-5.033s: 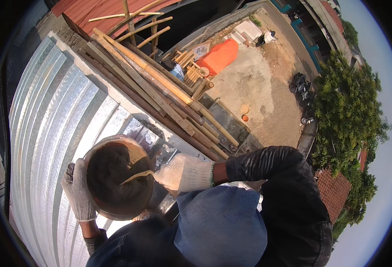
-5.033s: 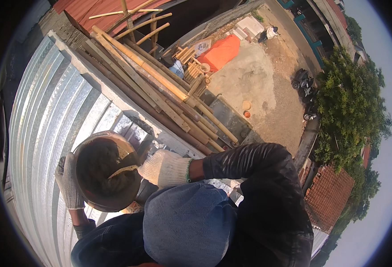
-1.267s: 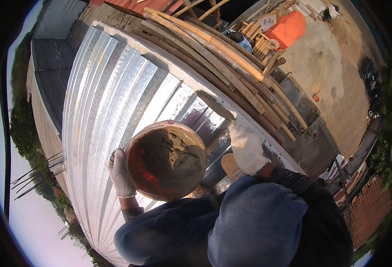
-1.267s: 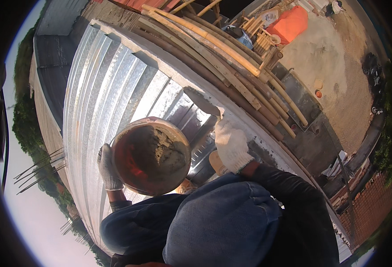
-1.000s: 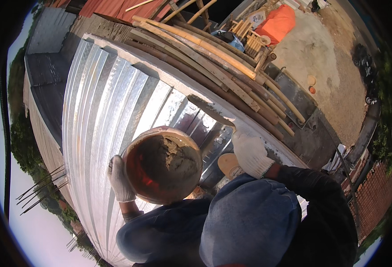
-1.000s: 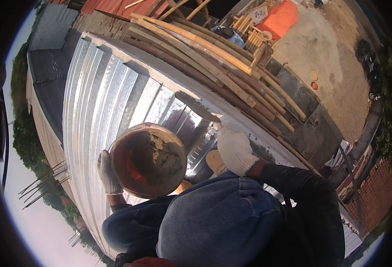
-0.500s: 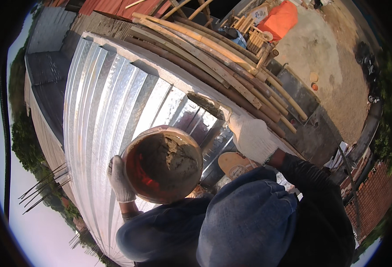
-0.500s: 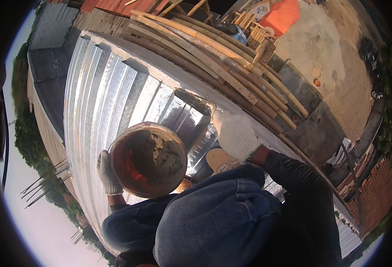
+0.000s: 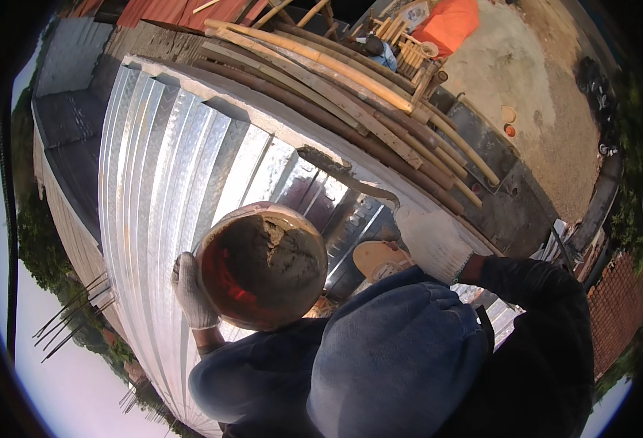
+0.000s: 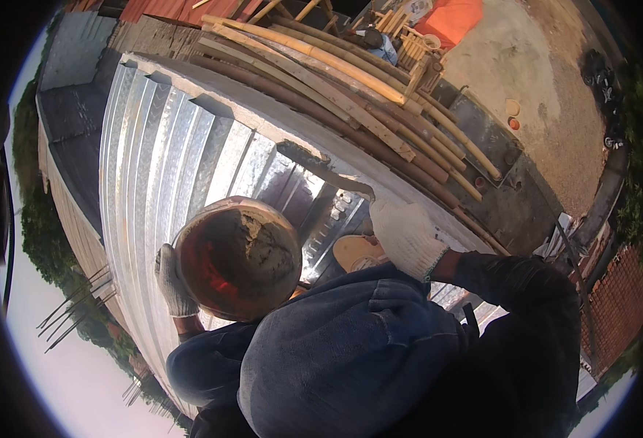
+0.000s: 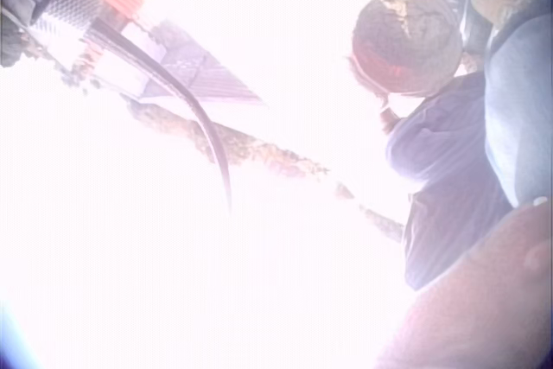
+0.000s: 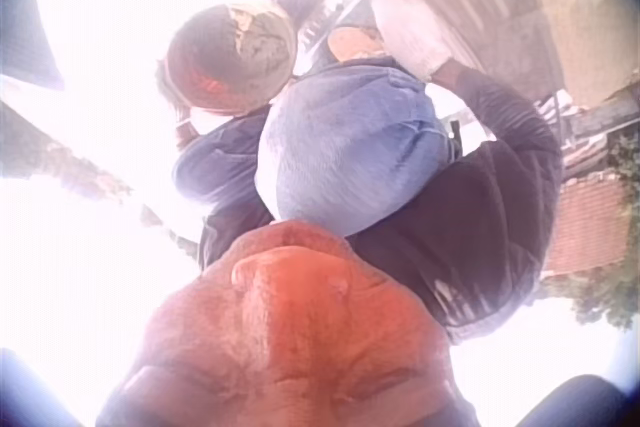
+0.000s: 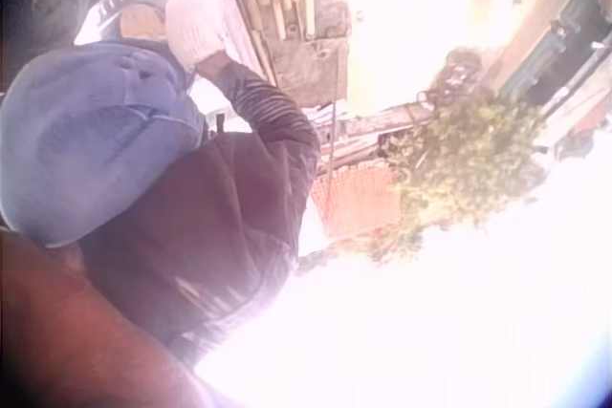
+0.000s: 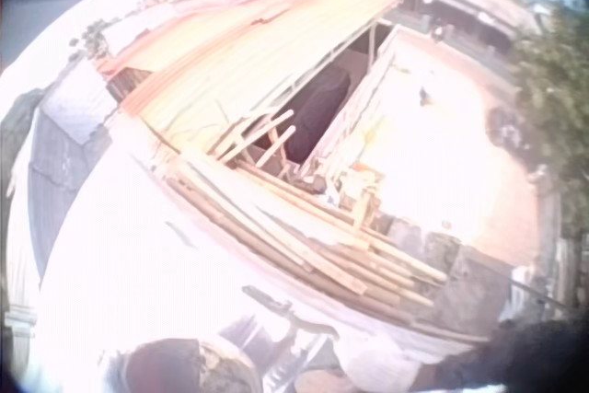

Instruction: The person scoops cement from a red bucket with a trowel and applies it to the seams of a corrugated metal roof. The person repeatedly scoops and spreads the cement along the roof ridges.

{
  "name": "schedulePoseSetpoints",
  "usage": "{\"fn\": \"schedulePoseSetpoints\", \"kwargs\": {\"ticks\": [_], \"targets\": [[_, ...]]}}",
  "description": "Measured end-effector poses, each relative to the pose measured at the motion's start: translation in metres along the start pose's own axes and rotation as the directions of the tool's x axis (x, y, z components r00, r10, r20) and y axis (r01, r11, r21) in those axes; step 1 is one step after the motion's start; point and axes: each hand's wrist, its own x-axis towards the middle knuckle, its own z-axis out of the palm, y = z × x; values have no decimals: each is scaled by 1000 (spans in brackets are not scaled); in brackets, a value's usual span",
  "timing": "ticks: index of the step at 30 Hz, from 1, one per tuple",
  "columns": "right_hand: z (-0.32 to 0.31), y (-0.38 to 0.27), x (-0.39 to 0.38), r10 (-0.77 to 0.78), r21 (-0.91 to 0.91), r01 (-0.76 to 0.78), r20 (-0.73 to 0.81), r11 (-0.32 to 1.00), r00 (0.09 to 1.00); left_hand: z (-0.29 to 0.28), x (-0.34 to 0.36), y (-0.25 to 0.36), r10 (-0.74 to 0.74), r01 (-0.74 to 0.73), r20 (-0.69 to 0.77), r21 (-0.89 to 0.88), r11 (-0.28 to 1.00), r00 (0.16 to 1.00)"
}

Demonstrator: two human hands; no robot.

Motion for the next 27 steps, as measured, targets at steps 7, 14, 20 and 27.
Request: {"fn": "schedulePoseSetpoints", "kwargs": {"ticks": [7, 14, 20, 27], "targets": [[0, -4, -30, 22, -63, -20, 44, 998, 999, -2, -3, 3, 38, -40, 124, 16, 999, 992], [-16, -2, -50, 220, 221, -244, 126, 944, 967, 3, -10, 6, 11, -13, 42, 37, 999, 999], [18, 4, -13, 188, 318, -120, -191, 940, 964, 0, -7, 2, 6, -8, 97, 20, 1000, 995], [28, -13, -5, 188, 256, -152, -122, 955, 975, -5, -8, 1, 19, -21, 83, 17, 1000, 996]]}}
